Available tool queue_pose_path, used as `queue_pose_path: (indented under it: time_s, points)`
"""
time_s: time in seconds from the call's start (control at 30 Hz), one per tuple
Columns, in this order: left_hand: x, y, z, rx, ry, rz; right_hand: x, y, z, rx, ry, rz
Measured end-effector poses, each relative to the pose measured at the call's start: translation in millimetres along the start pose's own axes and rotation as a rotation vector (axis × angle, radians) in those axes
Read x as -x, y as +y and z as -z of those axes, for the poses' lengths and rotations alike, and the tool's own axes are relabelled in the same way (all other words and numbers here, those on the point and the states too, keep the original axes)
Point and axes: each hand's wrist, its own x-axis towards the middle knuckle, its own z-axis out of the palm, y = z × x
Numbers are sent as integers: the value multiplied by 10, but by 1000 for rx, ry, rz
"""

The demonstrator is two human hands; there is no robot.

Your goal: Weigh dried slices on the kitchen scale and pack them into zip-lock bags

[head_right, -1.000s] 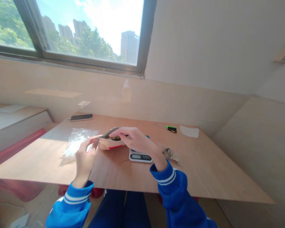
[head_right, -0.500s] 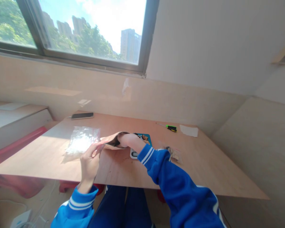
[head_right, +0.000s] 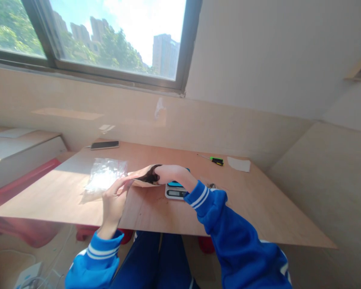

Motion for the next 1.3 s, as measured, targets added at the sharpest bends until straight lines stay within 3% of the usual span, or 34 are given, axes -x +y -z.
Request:
queue_pose_path:
  time_s: [0.07, 0.13, 0.33, 0.43, 0.57, 0.7, 0.87, 1.0, 1.1, 1.2, 1.23, 1.3]
  points:
    - [-8, 0, 4, 0, 0, 5, 24, -23, 53, -41, -97, 18]
    - [-20, 4, 4, 17, 8, 18, 64, -58, 93, -98, -73, 25]
    - [-74, 71, 5, 31, 16, 80, 463, -159, 175, -319, 298, 103]
    - [-103, 96, 20, 2, 18, 90, 745, 23, 127, -602, 464, 135]
    - [-131, 87, 33, -45, 45, 119, 814, 587, -223, -783, 721, -15]
    - [-134, 71, 21, -32, 57, 106, 501, 1089, -723, -704, 838, -293]
    - [-135, 70, 38, -8, 42, 130, 208, 1211, -1002, -668, 857, -333]
    - [-143, 64, 48, 6, 45, 150, 246, 1145, -918, -651, 944, -341]
    - [-132, 46, 27, 7, 43, 127, 391, 999, -715, -639, 1093, -343]
    - [-101, 27, 5, 31, 40, 119, 578, 667, -398, -690, 1229, -168]
    - [-86, 20, 3, 35, 43, 119, 631, 522, -283, -726, 1176, -52]
    - [-52, 4, 9, 27, 43, 109, 697, 225, -82, -732, 852, 120]
